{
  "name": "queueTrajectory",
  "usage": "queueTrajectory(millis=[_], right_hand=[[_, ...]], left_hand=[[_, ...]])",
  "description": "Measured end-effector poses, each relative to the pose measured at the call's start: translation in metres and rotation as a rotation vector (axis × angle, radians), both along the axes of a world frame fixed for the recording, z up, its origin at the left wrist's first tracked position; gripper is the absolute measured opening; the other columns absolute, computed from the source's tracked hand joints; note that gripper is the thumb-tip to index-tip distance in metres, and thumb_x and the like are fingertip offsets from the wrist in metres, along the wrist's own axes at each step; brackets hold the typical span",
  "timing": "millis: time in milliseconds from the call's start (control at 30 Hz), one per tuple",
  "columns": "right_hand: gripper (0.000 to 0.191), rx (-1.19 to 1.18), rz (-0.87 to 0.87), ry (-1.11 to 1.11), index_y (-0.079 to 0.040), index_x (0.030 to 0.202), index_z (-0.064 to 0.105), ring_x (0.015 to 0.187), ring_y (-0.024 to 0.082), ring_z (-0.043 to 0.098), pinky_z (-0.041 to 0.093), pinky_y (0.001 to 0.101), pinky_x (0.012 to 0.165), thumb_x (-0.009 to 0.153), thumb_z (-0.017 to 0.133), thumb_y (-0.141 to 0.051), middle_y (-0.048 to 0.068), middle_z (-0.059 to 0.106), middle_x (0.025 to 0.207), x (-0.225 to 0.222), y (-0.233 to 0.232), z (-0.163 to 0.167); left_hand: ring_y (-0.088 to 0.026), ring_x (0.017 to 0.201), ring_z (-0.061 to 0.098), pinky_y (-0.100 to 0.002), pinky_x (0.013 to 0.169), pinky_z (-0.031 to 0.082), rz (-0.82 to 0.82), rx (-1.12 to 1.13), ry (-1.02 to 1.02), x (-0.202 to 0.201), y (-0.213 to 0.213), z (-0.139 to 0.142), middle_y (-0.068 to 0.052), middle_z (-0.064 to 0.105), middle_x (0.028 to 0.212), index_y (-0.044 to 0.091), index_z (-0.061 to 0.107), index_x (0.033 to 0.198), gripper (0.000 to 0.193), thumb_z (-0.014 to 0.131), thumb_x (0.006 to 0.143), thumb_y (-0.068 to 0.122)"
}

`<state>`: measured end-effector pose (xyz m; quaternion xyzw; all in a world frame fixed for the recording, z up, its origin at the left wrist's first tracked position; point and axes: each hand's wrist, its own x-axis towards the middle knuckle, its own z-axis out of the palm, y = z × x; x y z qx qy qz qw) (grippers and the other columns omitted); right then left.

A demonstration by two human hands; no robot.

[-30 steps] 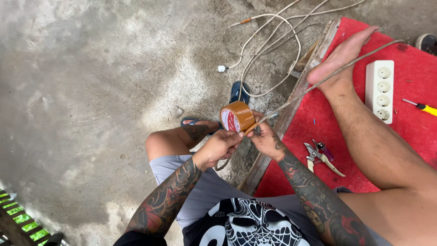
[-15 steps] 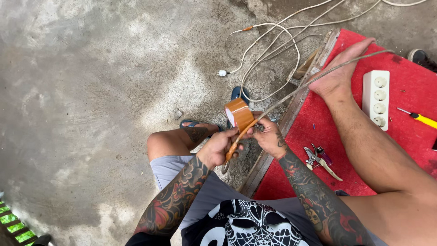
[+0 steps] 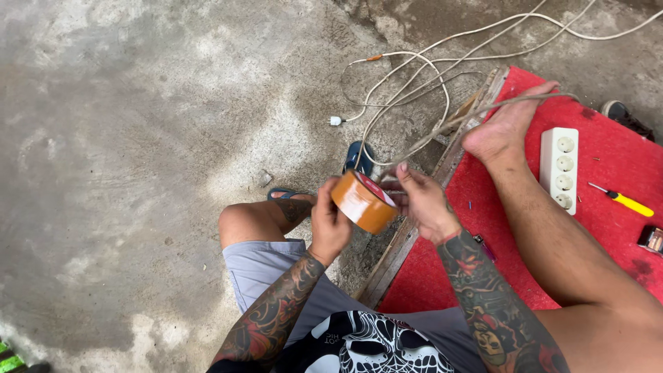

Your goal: The person repairs a damaged electrical cable while seated. They wrap brown tape around the worn section of the cable, cut the tape with pruning shears, press it down by hand, and use a lighter to heat and seal the taped joint.

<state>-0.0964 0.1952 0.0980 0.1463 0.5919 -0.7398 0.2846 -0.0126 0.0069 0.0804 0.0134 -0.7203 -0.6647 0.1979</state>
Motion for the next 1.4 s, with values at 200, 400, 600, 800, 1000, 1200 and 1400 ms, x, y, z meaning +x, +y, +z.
queueTrajectory(millis=[200,400,600,800,1000,1200,1400], right_hand=[[0.031,0.002,0.006,0.124,0.002,0.094,0.070,0.068,0.012,0.064,0.055,0.0284,0.064,0.098,0.072,-0.028,0.007,0.070,0.081,-0.013,-0.016,0.018],[0.027,-0.047,-0.025,0.175,0.000,0.092,0.071,0.066,0.011,0.064,0.054,0.0274,0.063,0.097,0.070,-0.027,0.006,0.074,0.081,-0.005,-0.024,0.036],[0.028,0.066,0.024,0.200,-0.002,0.095,0.072,0.075,0.010,0.068,0.056,0.0275,0.069,0.098,0.068,-0.029,0.005,0.076,0.087,-0.012,-0.013,0.040],[0.036,0.355,0.224,0.218,-0.002,0.110,0.074,0.085,0.010,0.068,0.055,0.0271,0.077,0.098,0.064,-0.034,0.005,0.077,0.096,0.004,0.019,0.057],[0.044,0.324,0.271,0.210,-0.001,0.113,0.074,0.083,0.008,0.066,0.055,0.0267,0.074,0.097,0.061,-0.040,0.005,0.077,0.094,0.043,0.032,0.055],[0.037,0.148,0.114,0.021,0.001,0.109,0.074,0.076,0.007,0.062,0.051,0.0253,0.068,0.098,0.065,-0.032,0.003,0.074,0.090,0.056,0.033,0.032],[0.027,0.201,0.067,0.117,0.003,0.100,0.074,0.068,0.006,0.059,0.048,0.0245,0.059,0.098,0.066,-0.022,0.004,0.072,0.081,0.069,0.019,0.027]], left_hand=[[-0.030,0.102,0.074,-0.037,0.089,0.058,0.000,-0.315,0.159,0.000,-0.003,0.026,-0.017,0.073,0.114,0.002,0.057,0.128,0.045,0.074,0.087,0.007],[-0.032,0.104,0.078,-0.037,0.090,0.062,-0.102,-0.389,0.313,0.000,-0.016,0.052,-0.015,0.073,0.119,0.003,0.060,0.124,0.039,0.073,0.087,0.002],[-0.027,0.094,0.074,-0.033,0.080,0.061,-0.223,-0.650,0.290,0.006,-0.005,0.080,-0.014,0.070,0.129,0.005,0.067,0.126,0.047,0.074,0.080,-0.002],[-0.021,0.094,0.073,-0.031,0.082,0.061,-0.306,-0.642,0.257,0.009,0.000,0.085,-0.005,0.073,0.125,0.007,0.067,0.124,0.045,0.070,0.083,-0.011],[-0.024,0.095,0.073,-0.034,0.079,0.060,-0.326,-0.623,0.244,0.004,0.005,0.084,-0.008,0.072,0.123,0.005,0.064,0.123,0.039,0.071,0.087,-0.007],[-0.038,0.101,0.070,-0.041,0.079,0.059,-0.361,-0.579,0.057,0.004,0.007,0.093,-0.019,0.066,0.124,0.002,0.061,0.122,0.033,0.073,0.092,0.012],[-0.039,0.081,0.070,-0.046,0.069,0.056,-0.351,-0.692,-0.087,0.015,0.005,0.100,-0.019,0.068,0.096,0.002,0.062,0.111,0.019,0.064,0.098,0.016]])
